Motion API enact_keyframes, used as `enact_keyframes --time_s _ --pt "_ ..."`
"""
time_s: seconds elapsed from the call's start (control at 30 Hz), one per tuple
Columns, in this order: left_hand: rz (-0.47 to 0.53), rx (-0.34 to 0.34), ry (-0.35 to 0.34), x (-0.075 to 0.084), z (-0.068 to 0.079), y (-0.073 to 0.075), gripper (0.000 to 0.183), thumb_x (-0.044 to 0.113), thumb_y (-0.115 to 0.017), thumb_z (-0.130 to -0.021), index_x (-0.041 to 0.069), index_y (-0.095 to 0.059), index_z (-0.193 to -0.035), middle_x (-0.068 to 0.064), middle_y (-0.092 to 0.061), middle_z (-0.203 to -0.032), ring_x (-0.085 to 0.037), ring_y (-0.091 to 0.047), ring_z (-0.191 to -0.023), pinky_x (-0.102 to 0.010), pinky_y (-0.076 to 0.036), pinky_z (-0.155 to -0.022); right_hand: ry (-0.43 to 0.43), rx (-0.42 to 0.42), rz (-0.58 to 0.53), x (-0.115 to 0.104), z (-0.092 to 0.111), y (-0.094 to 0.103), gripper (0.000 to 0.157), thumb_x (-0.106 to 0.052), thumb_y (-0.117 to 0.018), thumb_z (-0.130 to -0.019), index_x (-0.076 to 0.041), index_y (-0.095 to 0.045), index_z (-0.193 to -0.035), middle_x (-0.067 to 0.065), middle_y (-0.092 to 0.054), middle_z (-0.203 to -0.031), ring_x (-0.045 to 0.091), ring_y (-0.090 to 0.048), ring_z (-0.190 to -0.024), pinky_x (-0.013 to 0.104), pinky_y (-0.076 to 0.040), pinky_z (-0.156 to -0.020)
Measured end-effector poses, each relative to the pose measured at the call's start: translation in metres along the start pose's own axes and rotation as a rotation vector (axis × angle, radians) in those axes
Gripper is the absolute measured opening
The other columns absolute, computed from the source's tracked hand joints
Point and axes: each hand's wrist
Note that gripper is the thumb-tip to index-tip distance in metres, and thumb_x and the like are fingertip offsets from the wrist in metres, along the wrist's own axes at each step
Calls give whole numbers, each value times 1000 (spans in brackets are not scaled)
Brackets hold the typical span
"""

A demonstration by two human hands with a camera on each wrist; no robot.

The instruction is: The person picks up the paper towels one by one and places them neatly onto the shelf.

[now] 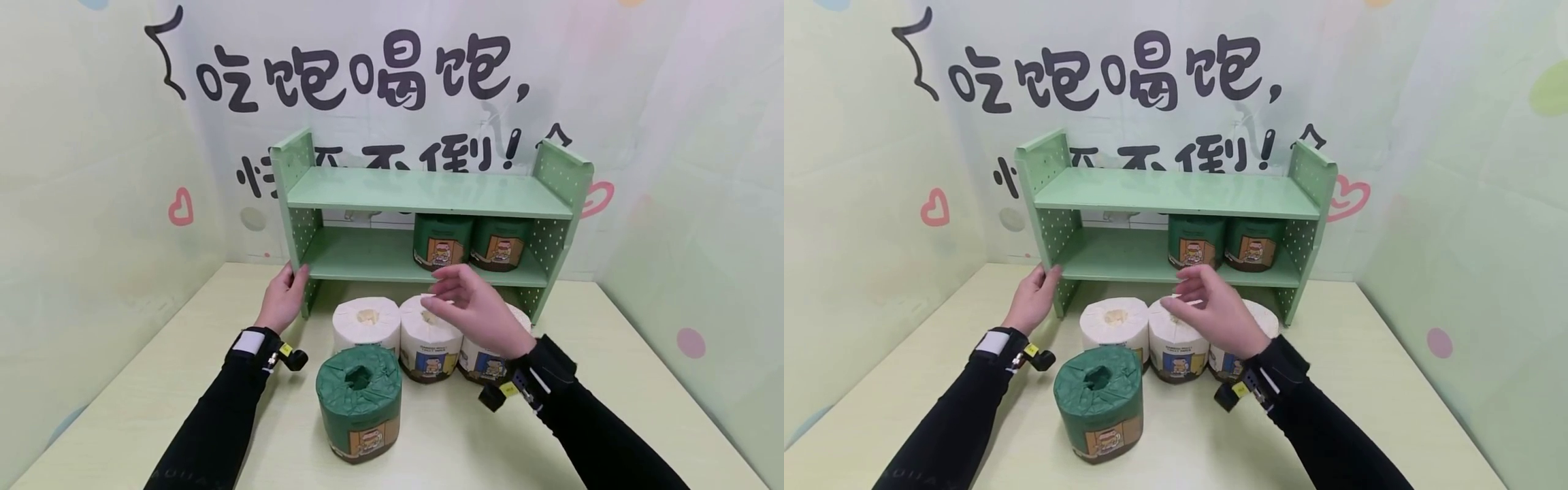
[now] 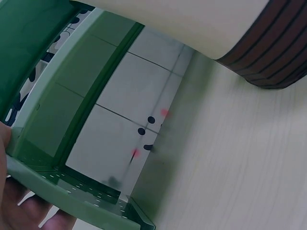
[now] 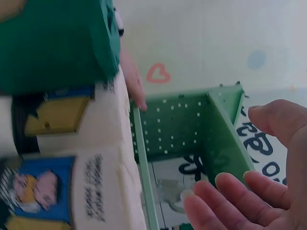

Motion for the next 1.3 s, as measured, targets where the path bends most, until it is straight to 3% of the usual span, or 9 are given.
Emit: enact_keyframes --time_s 0.2,0.43,0.6,0.77,1.0,1.3 --pt "-4 -1 0 1 0 0 43 46 -37 -108 11 -55 -126 -9 -42 -76 -24 -42 -66 -33 -38 -53 24 -73 -70 -6 21 -21 42 -18 -71 -96 -6 -49 -129 12 -59 -121 16 -58 -103 45 -51 -88" --pt "-2 12 5 -2 1 -1 42 46 -38 -108 11 -56 -122 -8 -41 -75 -23 -42 -66 -34 -38 -53 32 -162 -79 -3 34 -39 47 -22 -74 -93 -5 -50 -130 9 -57 -122 21 -56 -109 46 -49 -91" --pt "-4 9 10 -2 1 -2 45 48 -37 -108 13 -55 -130 -9 -42 -77 -24 -43 -68 -34 -39 -55 23 -235 -72 2 40 -50 59 -30 -75 -92 -7 -45 -136 8 -55 -128 24 -54 -113 49 -48 -93" --pt "0 10 13 -1 0 -1 44 47 -38 -108 13 -55 -128 -9 -42 -77 -24 -43 -69 -35 -39 -56 9 -304 -87 2 45 -64 78 -35 -79 -88 -9 -34 -146 1 -46 -138 15 -48 -117 48 -45 -97" --pt "3 5 19 1 1 -1 42 47 -38 -108 11 -56 -121 -9 -42 -77 -24 -43 -68 -34 -38 -55 6 -309 -40 6 52 -85 105 -47 -85 -77 -11 -20 -152 -2 -33 -142 10 -37 -126 47 -36 -105" --pt "-7 -9 24 2 0 1 46 48 -37 -107 11 -55 -128 -8 -41 -76 -23 -42 -65 -33 -38 -53 -72 -328 -58 16 53 -96 109 -49 -85 -76 -23 -14 -154 -7 -29 -145 7 -31 -130 49 -33 -106"
Point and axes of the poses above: each hand's wrist, its own z-axis away from the middle knuckle, its own y-axis out of the back of the hand, x = y × z
